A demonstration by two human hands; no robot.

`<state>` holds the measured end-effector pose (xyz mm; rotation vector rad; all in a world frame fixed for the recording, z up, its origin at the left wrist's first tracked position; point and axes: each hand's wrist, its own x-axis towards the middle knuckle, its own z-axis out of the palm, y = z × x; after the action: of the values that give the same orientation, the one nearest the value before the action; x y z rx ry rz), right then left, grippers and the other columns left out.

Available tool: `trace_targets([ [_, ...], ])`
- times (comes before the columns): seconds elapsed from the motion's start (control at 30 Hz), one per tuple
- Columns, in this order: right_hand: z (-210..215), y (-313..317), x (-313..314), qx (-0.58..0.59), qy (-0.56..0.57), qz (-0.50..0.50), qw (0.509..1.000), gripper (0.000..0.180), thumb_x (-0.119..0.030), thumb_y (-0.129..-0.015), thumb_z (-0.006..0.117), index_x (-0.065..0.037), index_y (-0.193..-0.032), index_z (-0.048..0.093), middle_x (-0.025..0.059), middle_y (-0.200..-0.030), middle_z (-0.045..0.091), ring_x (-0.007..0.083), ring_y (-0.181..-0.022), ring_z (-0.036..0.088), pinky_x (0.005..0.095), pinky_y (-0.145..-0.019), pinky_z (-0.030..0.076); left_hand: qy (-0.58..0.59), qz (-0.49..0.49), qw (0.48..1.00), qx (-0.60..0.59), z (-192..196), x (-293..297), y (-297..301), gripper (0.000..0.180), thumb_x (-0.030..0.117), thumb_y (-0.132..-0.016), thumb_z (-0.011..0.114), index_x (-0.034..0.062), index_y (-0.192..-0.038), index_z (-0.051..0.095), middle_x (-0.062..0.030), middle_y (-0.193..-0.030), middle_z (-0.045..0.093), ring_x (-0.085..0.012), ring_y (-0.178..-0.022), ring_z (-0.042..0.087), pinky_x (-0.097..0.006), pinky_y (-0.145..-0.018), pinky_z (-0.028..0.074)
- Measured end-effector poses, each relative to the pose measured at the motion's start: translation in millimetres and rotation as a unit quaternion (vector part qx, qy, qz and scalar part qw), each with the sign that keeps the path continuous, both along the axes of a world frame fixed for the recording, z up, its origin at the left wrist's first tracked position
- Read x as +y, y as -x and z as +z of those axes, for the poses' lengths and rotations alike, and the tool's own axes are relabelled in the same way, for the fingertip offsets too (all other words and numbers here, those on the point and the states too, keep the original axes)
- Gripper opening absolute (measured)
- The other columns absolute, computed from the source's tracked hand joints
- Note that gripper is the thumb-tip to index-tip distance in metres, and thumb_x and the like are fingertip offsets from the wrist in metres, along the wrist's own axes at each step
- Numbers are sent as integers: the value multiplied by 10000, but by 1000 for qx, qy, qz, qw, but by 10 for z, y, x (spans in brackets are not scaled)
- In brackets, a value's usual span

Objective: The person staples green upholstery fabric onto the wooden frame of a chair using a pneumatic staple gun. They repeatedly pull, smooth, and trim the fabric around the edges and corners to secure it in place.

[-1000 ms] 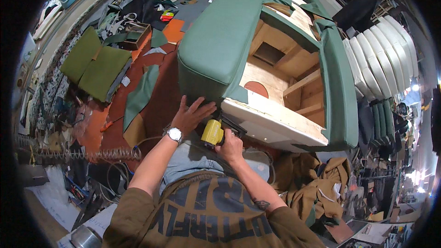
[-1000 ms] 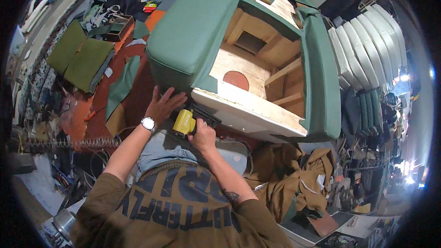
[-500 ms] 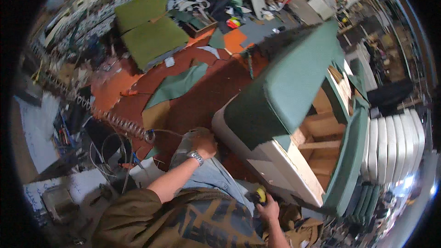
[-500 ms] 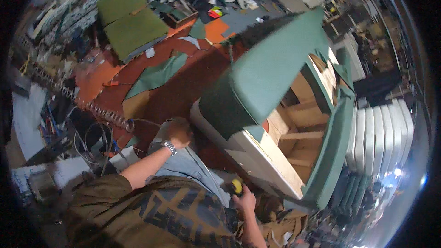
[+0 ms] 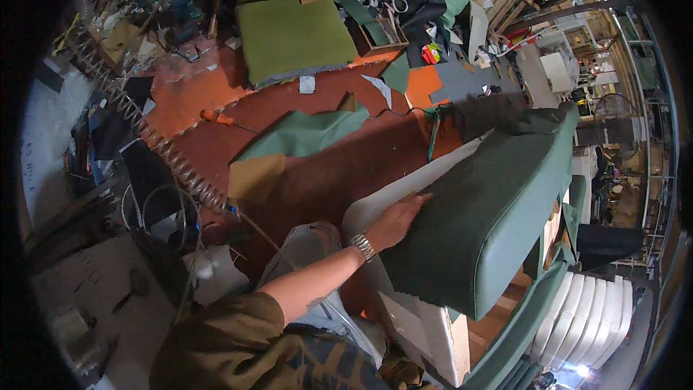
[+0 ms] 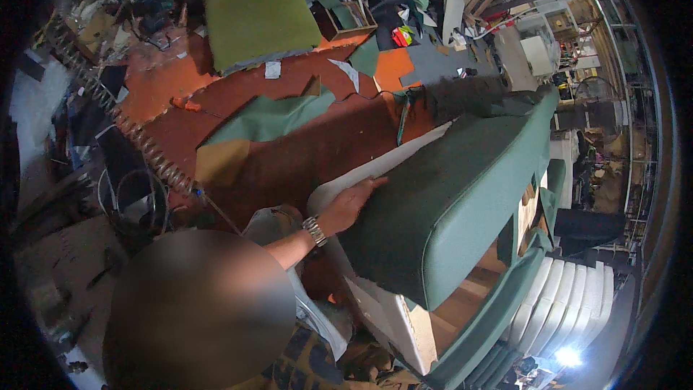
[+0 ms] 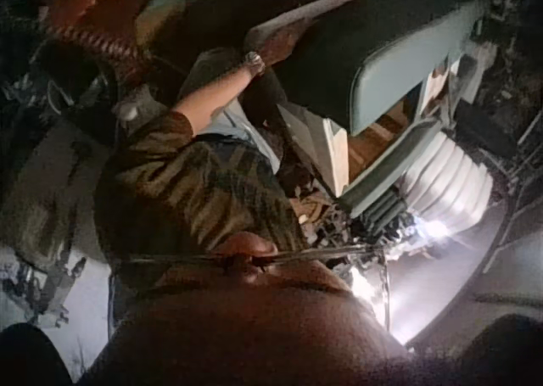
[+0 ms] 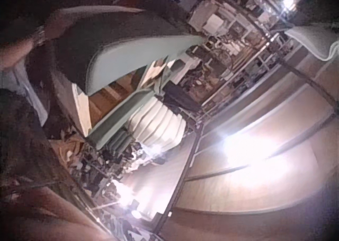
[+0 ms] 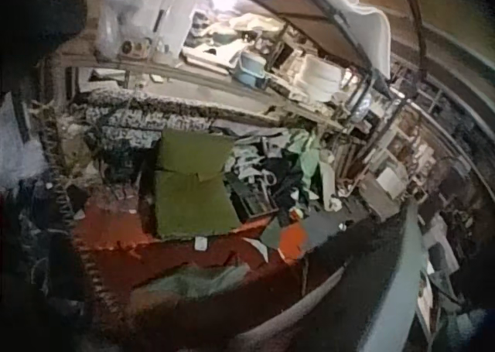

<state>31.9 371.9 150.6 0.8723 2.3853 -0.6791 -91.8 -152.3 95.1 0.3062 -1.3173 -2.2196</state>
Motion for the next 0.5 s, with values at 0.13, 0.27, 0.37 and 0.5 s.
trace_targets([
  [0.13, 74, 113, -218, -10, -12, 12, 1000, 516, -343, -941, 819, 24, -1291, 721, 107, -1071, 777, 214, -952, 713, 397, -851, 571, 47, -147, 986, -58, 78, -299, 425, 607, 407, -1203, 246, 28, -1616, 478, -148, -1721, 400, -283, -1588, 377, -371, -1330, 206],
  [0.27, 84, 188, -380, -9, -9, 17, 1000, 504, -339, -948, 812, 25, -1284, 723, 112, -1070, 780, 216, -947, 716, 398, -848, 572, 129, -188, 967, -110, -284, -338, 606, 625, 423, -1200, 224, 39, -1664, 390, -132, -1770, 304, -265, -1630, 293, -364, -1348, 166],
  [0.37, 64, 225, -453, -8, -2, 24, 1000, 494, -336, -953, 807, 27, -1278, 725, 115, -1070, 783, 217, -943, 718, 399, -846, 572, 142, -213, 950, -181, -698, -301, 543, 618, 414, -1191, 248, 44, -1670, 376, -137, -1768, 308, -269, -1638, 274, -377, -1350, 169],
  [0.5, 21, 151, -428, -5, 18, 31, 999, 482, -332, -960, 800, 28, -1271, 727, 120, -1069, 786, 219, -938, 721, 400, -843, 573, 186, -164, 945, -211, -1323, -180, 96, 603, 409, -1176, 281, 62, -1653, 405, -159, -1729, 383, -307, -1619, 313, -416, -1331, 235],
])
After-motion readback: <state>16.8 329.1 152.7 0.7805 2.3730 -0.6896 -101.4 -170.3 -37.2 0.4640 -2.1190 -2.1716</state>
